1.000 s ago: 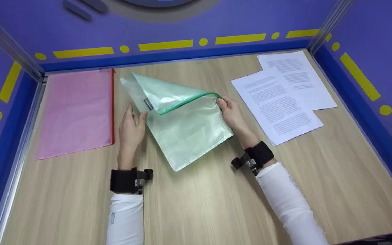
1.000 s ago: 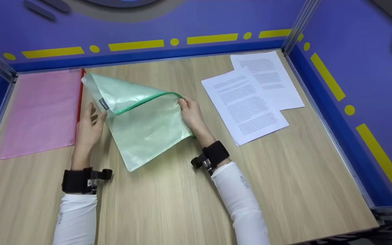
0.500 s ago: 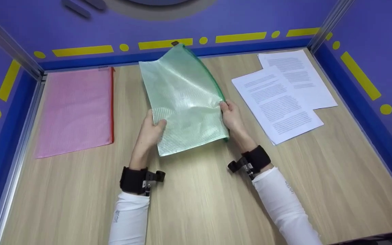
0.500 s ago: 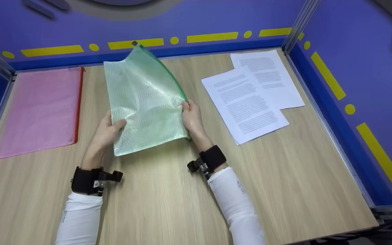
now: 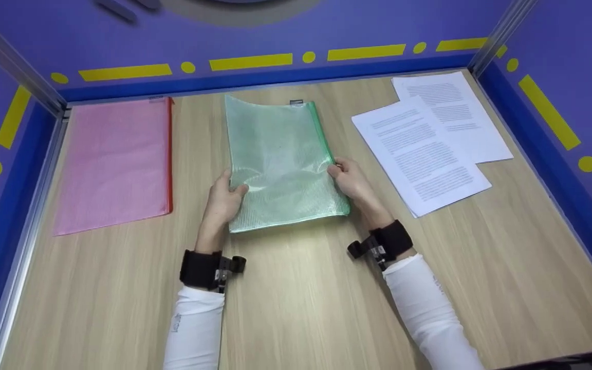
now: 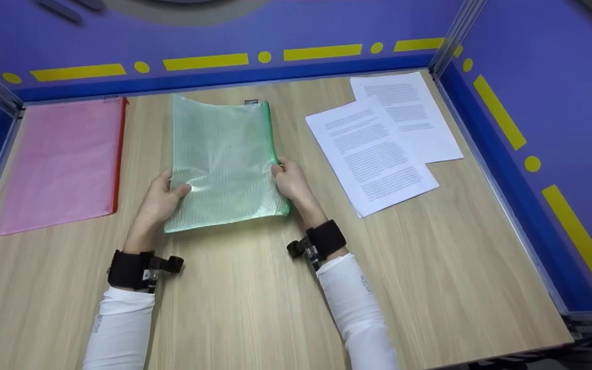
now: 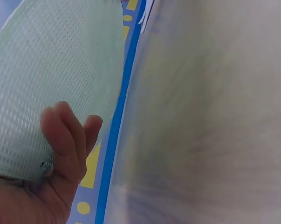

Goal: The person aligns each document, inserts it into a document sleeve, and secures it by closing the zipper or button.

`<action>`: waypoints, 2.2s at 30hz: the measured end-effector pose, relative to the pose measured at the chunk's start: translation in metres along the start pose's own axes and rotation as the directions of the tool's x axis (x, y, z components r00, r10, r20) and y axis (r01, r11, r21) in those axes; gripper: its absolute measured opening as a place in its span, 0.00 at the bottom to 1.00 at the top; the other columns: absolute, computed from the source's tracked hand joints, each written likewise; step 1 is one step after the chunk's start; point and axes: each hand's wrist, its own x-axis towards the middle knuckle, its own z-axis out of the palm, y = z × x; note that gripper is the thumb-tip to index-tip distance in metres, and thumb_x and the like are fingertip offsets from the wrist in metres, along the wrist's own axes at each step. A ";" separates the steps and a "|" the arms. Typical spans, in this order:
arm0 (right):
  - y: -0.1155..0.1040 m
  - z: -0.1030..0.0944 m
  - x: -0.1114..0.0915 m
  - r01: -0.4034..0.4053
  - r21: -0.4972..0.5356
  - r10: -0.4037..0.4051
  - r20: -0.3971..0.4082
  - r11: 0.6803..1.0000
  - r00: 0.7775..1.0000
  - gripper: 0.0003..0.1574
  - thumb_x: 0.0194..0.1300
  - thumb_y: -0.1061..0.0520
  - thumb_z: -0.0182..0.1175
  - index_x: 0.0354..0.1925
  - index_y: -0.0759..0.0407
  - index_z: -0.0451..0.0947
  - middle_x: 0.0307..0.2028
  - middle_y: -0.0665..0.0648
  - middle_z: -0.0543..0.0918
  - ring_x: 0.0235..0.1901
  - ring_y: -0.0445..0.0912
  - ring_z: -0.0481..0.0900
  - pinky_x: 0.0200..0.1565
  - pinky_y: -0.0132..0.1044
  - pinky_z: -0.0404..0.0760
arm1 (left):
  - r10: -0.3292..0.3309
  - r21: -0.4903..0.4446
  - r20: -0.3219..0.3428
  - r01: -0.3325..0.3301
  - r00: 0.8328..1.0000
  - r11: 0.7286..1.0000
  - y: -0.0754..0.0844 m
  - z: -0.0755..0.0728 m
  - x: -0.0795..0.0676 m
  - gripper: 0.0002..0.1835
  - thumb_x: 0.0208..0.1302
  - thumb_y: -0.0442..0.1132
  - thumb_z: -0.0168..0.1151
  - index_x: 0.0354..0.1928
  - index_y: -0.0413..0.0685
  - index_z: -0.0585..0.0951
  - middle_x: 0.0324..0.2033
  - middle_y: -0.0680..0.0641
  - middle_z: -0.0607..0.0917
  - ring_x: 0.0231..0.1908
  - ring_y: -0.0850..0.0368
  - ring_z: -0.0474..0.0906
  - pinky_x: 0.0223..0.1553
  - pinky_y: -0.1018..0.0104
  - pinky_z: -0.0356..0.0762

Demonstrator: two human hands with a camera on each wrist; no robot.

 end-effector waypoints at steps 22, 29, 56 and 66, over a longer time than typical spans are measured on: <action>0.004 -0.019 -0.003 0.050 -0.266 -0.015 0.132 0.963 0.991 0.36 0.74 0.51 0.54 0.74 0.61 0.59 0.54 0.67 0.81 0.30 0.46 0.80 0.33 0.35 0.82 | -0.070 0.091 -0.061 0.076 0.996 0.993 -0.010 -0.020 0.000 0.38 0.73 0.49 0.54 0.78 0.47 0.52 0.66 0.37 0.72 0.67 0.42 0.69 0.67 0.48 0.69; 0.000 -0.026 -0.013 0.242 -0.515 -0.140 0.229 0.822 0.963 0.36 0.68 0.54 0.63 0.70 0.62 0.67 0.56 0.67 0.82 0.49 0.56 0.83 0.52 0.48 0.81 | 0.061 0.352 -0.024 -0.049 0.998 0.935 -0.001 -0.015 -0.010 0.35 0.72 0.49 0.57 0.75 0.46 0.61 0.70 0.36 0.68 0.69 0.37 0.66 0.69 0.43 0.65; -0.004 -0.011 -0.026 0.367 -0.709 -0.052 0.423 0.602 0.904 0.41 0.60 0.54 0.70 0.69 0.59 0.69 0.75 0.68 0.59 0.75 0.61 0.58 0.72 0.53 0.64 | 0.031 0.577 0.368 -0.255 0.929 0.776 0.001 0.001 -0.017 0.35 0.57 0.45 0.71 0.68 0.50 0.73 0.77 0.37 0.56 0.78 0.35 0.44 0.75 0.36 0.48; -0.001 -0.002 -0.023 0.393 -0.700 -0.063 0.448 0.596 0.892 0.40 0.66 0.47 0.64 0.72 0.57 0.65 0.76 0.67 0.56 0.76 0.62 0.54 0.73 0.55 0.62 | 0.043 0.589 0.301 -0.222 0.953 0.777 -0.002 -0.007 -0.017 0.36 0.54 0.44 0.72 0.67 0.51 0.75 0.76 0.38 0.58 0.77 0.34 0.47 0.74 0.33 0.49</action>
